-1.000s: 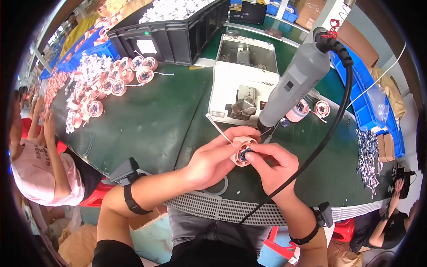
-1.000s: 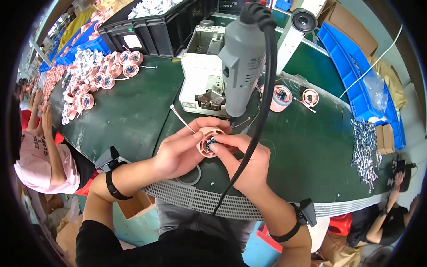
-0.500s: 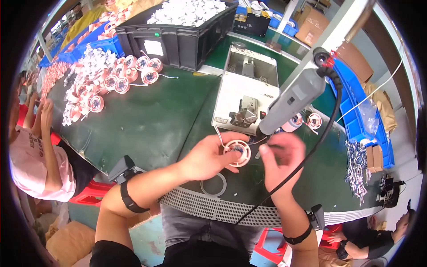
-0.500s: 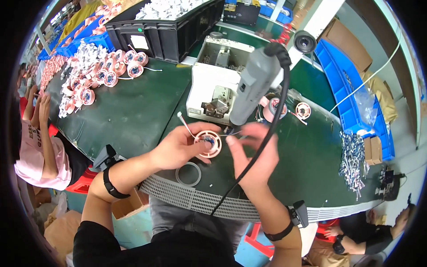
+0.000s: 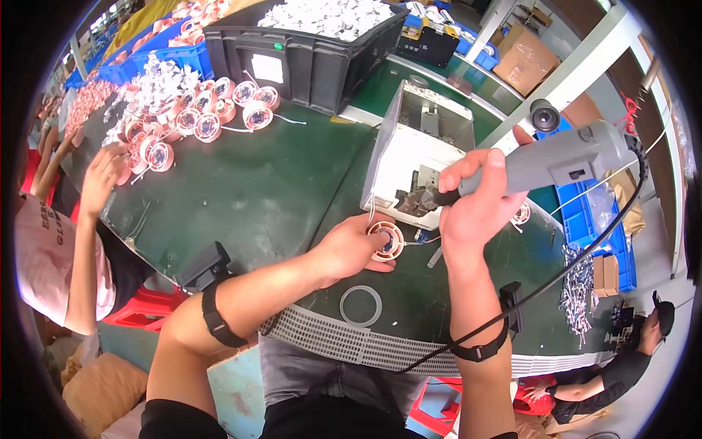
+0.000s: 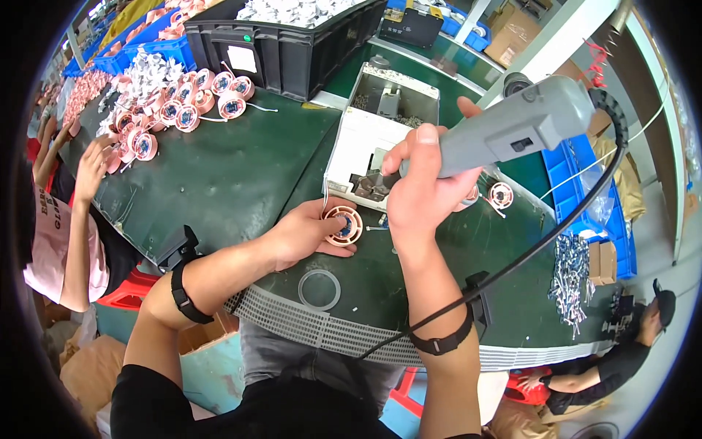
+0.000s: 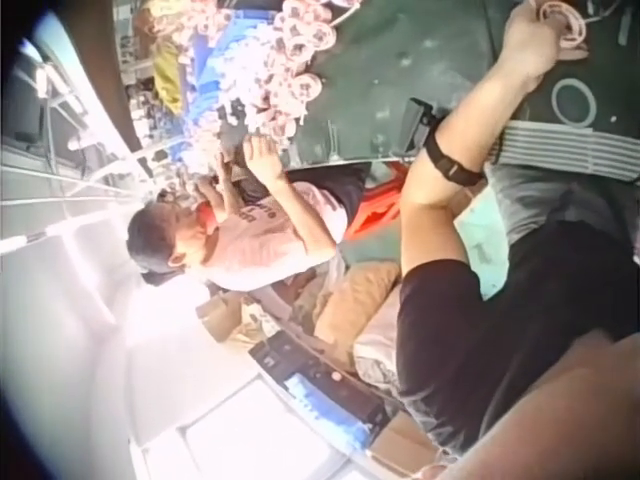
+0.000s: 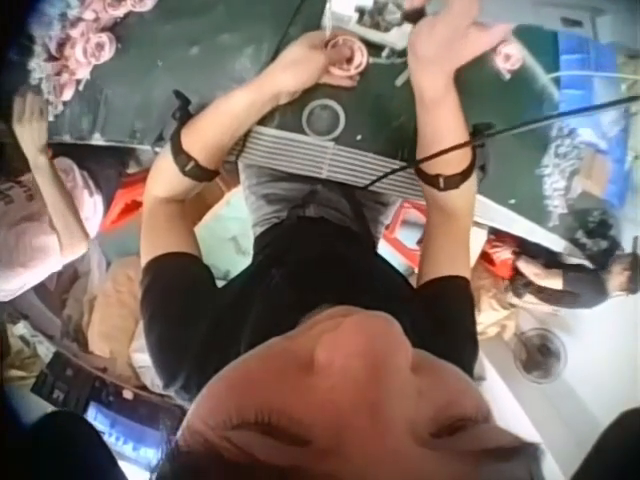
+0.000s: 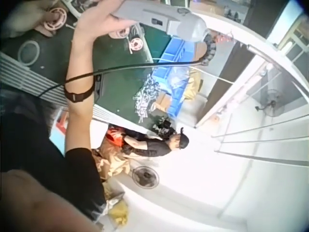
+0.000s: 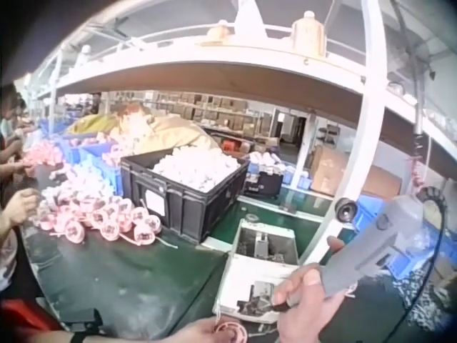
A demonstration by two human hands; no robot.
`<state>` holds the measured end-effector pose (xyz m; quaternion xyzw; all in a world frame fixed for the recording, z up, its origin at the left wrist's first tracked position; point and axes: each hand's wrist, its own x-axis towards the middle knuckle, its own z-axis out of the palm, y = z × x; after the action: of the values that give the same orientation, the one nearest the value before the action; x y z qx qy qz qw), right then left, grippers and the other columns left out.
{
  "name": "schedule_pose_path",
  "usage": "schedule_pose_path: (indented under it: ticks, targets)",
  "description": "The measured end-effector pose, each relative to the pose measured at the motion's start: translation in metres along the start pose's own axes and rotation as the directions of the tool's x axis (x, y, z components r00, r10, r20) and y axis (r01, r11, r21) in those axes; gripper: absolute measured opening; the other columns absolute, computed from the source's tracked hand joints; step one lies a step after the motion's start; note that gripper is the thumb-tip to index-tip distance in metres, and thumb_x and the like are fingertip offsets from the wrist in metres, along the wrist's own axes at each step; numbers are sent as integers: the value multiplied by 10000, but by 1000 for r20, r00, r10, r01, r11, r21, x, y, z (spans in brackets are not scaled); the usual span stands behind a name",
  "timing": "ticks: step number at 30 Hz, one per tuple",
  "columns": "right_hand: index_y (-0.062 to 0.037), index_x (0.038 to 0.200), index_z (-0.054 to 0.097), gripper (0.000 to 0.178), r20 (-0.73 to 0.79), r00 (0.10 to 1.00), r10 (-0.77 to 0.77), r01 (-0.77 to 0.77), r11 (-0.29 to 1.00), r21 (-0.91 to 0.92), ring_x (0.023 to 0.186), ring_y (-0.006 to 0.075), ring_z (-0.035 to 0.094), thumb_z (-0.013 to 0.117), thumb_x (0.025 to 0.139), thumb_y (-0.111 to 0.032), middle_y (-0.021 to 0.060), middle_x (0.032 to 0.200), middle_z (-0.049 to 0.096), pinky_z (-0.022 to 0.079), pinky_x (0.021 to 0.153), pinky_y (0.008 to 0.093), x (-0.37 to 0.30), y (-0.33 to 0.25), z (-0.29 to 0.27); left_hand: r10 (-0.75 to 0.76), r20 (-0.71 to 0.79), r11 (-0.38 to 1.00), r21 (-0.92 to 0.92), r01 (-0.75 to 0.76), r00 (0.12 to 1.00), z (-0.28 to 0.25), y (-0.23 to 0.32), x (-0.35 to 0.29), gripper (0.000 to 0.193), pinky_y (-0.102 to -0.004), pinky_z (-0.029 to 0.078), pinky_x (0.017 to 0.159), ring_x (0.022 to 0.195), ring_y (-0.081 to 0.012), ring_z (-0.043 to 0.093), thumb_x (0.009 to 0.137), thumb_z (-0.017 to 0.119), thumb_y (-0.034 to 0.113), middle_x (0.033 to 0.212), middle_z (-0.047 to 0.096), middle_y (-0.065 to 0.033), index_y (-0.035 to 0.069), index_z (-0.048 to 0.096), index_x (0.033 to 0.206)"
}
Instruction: Assembling internal parts of a small electronic device using an electric screwdriver and hand manipulation.
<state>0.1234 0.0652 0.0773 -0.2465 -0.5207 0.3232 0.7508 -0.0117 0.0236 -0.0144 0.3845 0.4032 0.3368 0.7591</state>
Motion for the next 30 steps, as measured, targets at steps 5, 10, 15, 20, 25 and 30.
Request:
schedule_pose_path:
  ticks: [5,10,15,20,25,30]
  targets:
    - [36,1335,335,448,5,1000,11,-10,999,-47,476,141,491,521,954,-107,57,650,486,442,468,299,-4,10,1,-20,8,1000,18,20,1000,1,1,-1,320,-340,600,871,946,-227,680,1028,450,100,1141,615,-125,-29,472,1320]
    - [35,1315,345,441,-13,1000,13,-13,1000,-23,486,148,499,535,952,-127,65,654,496,444,473,300,-7,9,1,-17,-7,999,29,17,1000,2,5,-4,319,-337,600,868,939,-223,680,1028,448,101,1136,617,-130,-34,470,1317]
    - [39,1308,342,447,10,1000,-3,3,998,-56,498,148,507,543,950,-138,69,675,503,447,476,297,-6,11,-1,-17,-9,999,35,17,1000,3,5,-3,318,-340,602,864,935,-225,681,1026,445,92,1136,616,-136,-40,462,1314]
    - [38,1346,309,501,40,997,60,-57,997,-60,500,144,506,549,946,-143,64,680,503,453,482,297,-15,4,-4,15,-50,1000,22,-14,999,4,1,0,276,-349,610,824,924,-210,669,1007,423,87,1103,615,-137,-36,515,1237]
    - [-2,1422,264,558,72,986,150,-155,986,65,504,146,487,512,960,-193,67,693,489,456,473,305,-51,-5,-4,5,-42,1000,28,-3,999,4,3,-3,277,-353,607,839,933,-218,673,1022,424,93,1125,610,-134,-28,491,1263]
    - [-35,1426,282,526,122,982,146,-147,989,-3,507,147,488,492,988,-237,66,711,481,459,463,311,-62,10,-9,36,-53,999,15,-36,998,7,3,-3,248,-356,605,820,926,-201,663,1014,412,91,1084,612,-130,-25,521,1204]
